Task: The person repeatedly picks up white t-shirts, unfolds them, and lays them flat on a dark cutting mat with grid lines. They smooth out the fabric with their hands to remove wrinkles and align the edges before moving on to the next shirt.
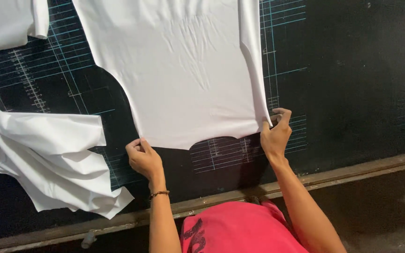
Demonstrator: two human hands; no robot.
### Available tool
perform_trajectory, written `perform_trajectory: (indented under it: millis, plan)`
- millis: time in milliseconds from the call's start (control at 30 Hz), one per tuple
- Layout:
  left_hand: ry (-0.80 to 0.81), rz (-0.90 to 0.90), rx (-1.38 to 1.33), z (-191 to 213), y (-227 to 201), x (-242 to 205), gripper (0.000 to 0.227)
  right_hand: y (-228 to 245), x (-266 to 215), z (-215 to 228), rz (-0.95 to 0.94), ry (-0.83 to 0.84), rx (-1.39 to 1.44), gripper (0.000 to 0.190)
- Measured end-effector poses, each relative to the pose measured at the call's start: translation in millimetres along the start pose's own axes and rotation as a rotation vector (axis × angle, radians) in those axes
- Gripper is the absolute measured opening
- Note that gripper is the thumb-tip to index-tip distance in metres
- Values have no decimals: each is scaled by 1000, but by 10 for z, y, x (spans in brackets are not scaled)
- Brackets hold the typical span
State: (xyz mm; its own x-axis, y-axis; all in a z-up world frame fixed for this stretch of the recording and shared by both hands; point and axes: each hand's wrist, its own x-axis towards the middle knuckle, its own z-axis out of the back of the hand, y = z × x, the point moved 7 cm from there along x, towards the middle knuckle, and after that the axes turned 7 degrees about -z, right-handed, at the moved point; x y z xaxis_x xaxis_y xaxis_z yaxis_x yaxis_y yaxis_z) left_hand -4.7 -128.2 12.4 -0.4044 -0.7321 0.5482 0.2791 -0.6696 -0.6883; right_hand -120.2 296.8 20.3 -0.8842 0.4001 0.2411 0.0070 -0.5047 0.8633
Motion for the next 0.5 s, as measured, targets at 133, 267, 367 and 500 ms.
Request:
perform_trajectory:
  millis: [133, 267, 367, 500]
  plan:
    - [-9, -6, -17, -21, -4, -25, 5, -8, -34, -51, -12, 9, 12, 40]
    - [5, -20, -181, 65, -244, -153, 10, -182, -55, -128, -99, 61, -70, 25]
    - [46, 74, -382, -51, -167, -238, 22, -342, -64, -151, -96, 37, -39, 13]
    - [163, 96, -566, -121, -271, -336, 61, 14, -210, -106, -88, -37, 163, 35]
